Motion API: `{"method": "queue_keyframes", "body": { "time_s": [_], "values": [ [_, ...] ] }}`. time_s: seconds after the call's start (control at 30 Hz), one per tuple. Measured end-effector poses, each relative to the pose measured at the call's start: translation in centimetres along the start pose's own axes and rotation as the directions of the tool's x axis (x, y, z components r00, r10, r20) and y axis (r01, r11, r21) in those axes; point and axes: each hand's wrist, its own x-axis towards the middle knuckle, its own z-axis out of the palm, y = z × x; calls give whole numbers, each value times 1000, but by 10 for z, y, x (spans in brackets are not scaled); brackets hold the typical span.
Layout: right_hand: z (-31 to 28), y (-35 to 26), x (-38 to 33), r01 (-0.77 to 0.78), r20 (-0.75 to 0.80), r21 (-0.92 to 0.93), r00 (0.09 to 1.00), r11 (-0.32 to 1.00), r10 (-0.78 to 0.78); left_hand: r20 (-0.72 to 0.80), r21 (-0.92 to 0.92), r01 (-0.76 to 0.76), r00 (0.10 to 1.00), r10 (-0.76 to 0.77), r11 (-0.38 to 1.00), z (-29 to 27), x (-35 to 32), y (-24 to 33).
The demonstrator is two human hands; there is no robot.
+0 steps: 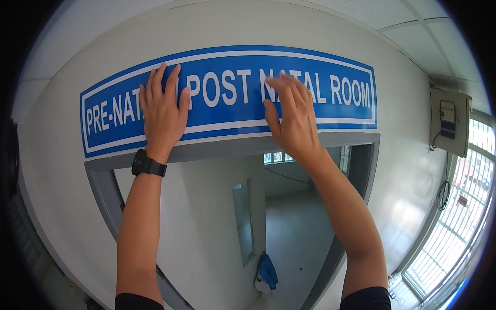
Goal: Applying double-sided tape to a sign and mounting it above a doorway.
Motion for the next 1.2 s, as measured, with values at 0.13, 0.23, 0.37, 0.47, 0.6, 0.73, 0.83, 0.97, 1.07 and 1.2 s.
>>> {"method": "queue_keyframes", "body": {
  "time_s": [0.13,0.23,0.37,0.47,0.6,0.73,0.83,0.97,1.07,1.2],
  "values": [
    [23,5,12,-100,-43,-176,995,979,94,1,-8,0,1000,0,1000,-2,2,2],
    [33,-6,19,-103,72,-204,990,973,120,11,-17,17,1000,-16,1000,0,0,0],
    [43,-20,23,-26,139,-172,989,985,50,-4,-33,29,1000,-29,999,3,-1,-3],
    [37,-20,23,10,143,-200,989,980,19,2,-34,33,999,-33,999,2,0,1],
    [24,-17,20,53,176,-268,984,962,-6,-4,-47,31,1000,-31,998,1,0,-1],
    [17,-7,23,-20,3,-168,1000,986,21,-33,-89,35,999,-38,995,0,1,-1],
    [16,-2,35,-281,-100,91,952,955,289,-61,-140,35,997,-44,990,0,0,-1],
    [25,5,67,-480,43,140,877,866,479,-75,-148,32,996,-43,988,0,1,-2],
    [36,3,84,-540,107,82,840,838,531,-75,-143,30,996,-41,989,-1,1,-1],
    [42,6,93,-604,186,-25,781,797,597,-78,-147,31,996,-43,989,0,-1,-2]
  ]
}}
